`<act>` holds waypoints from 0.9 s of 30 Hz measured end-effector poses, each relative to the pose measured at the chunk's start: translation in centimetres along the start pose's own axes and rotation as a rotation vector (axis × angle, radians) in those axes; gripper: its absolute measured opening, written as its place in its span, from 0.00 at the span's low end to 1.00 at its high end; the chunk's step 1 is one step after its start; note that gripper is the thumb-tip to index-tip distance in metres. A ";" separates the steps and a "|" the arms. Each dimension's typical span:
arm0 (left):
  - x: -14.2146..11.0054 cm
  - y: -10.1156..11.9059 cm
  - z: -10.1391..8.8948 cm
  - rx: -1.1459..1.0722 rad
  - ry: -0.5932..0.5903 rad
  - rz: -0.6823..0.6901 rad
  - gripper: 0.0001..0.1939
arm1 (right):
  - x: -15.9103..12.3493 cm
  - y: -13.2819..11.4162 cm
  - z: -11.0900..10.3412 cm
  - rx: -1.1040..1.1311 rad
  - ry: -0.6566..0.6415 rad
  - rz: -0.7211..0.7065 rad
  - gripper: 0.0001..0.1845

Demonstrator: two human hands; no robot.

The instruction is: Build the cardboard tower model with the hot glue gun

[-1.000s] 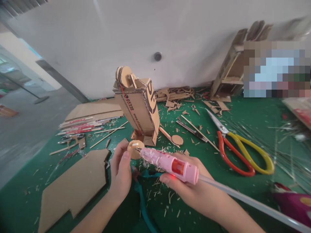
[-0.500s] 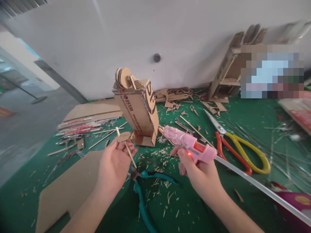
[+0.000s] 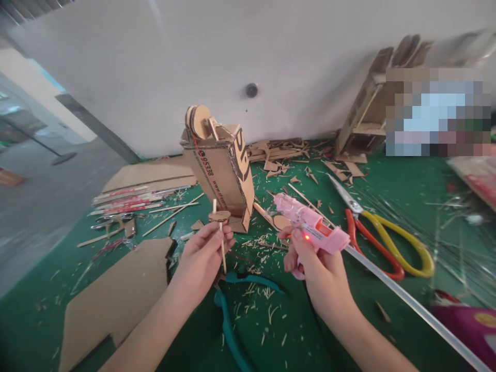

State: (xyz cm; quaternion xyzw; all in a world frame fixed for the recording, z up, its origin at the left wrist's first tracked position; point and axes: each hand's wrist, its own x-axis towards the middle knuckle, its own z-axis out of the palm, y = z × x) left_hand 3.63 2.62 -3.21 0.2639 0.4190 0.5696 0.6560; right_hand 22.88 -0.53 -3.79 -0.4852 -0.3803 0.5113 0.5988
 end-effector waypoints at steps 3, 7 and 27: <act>-0.1 -0.4 0.0 0.139 -0.016 0.018 0.11 | 0.2 0.1 -0.1 -0.003 0.000 -0.004 0.13; -0.4 0.1 -0.1 0.177 -0.039 0.002 0.10 | 0.0 0.0 -0.1 -0.080 -0.025 -0.019 0.15; -2.4 1.6 1.7 0.399 -0.033 0.134 0.28 | -0.9 0.0 0.3 -0.310 -0.088 -0.052 0.19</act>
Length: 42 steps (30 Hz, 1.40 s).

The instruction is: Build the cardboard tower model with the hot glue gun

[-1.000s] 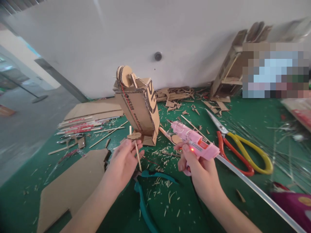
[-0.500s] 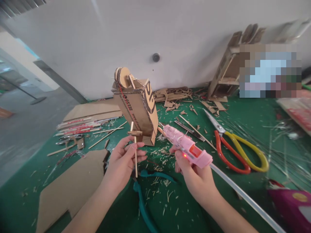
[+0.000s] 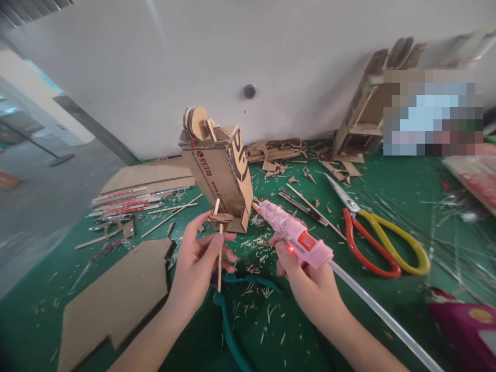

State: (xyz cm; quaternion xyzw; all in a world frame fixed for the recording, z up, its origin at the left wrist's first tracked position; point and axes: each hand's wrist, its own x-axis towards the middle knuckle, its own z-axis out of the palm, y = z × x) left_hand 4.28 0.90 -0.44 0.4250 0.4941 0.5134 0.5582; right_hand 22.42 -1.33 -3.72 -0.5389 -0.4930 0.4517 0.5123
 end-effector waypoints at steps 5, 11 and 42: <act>-0.2 -0.2 0.0 0.006 -0.008 0.020 0.26 | 0.0 0.3 0.1 -0.016 -0.007 0.036 0.20; -0.2 -0.3 -0.1 0.004 -0.017 0.021 0.25 | -0.2 0.7 0.1 -0.027 -0.014 0.026 0.18; 0.5 -0.6 -0.6 -0.426 0.006 -0.367 0.09 | 0.4 1.0 -0.6 -0.653 -0.214 -0.537 0.06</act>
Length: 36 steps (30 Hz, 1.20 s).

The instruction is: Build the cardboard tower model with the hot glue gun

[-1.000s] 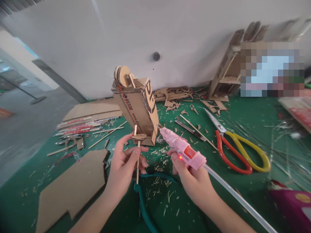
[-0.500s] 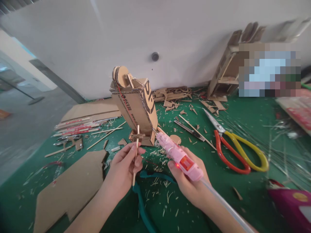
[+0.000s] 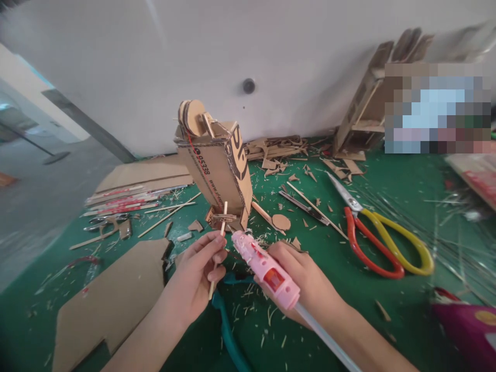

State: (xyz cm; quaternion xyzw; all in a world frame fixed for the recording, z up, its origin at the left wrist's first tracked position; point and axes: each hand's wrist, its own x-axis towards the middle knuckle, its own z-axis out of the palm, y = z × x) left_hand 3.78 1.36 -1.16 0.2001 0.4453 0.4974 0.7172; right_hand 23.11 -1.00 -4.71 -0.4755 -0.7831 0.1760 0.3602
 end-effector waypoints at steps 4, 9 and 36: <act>-0.1 -0.1 0.2 0.008 0.003 -0.022 0.09 | 0.3 0.0 0.1 -0.011 -0.055 -0.031 0.05; -0.1 -0.3 0.3 -0.040 0.006 -0.048 0.10 | 0.4 -0.2 0.3 -0.018 -0.024 0.001 0.06; -0.5 -0.6 0.0 -0.118 -0.046 -0.078 0.04 | -0.4 0.7 0.7 -0.076 -0.147 -0.058 0.01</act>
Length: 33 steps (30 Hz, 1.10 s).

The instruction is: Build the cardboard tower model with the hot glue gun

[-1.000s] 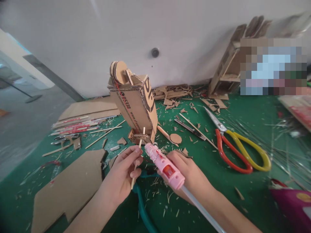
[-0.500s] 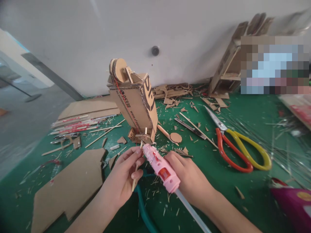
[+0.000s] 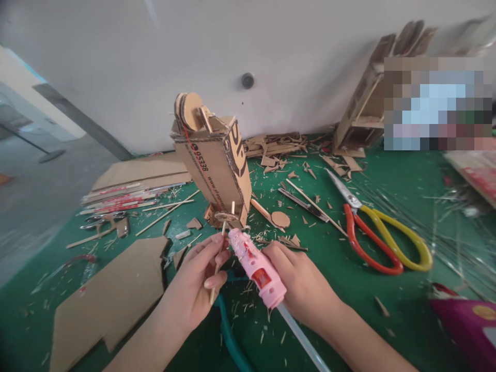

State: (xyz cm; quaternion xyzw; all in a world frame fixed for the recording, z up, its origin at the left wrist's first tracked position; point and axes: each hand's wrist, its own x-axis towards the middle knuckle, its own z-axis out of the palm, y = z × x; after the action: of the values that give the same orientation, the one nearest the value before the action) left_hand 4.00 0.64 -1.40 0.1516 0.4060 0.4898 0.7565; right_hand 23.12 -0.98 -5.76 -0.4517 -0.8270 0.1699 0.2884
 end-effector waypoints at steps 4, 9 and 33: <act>0.1 0.0 0.0 0.012 0.005 0.005 0.05 | 0.0 0.0 0.0 -0.013 0.005 -0.003 0.01; 0.0 -0.1 0.2 0.010 0.001 0.004 0.05 | 0.1 0.0 0.0 -0.019 0.013 -0.019 0.01; -0.1 -0.2 0.1 0.120 0.039 0.057 0.10 | -0.1 0.2 0.1 -0.048 0.049 -0.042 0.03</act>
State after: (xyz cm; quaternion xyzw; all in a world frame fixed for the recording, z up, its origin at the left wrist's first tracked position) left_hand 4.22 0.49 -1.40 0.1985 0.4450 0.4887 0.7237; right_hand 23.24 -0.94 -6.00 -0.4450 -0.8328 0.1328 0.3013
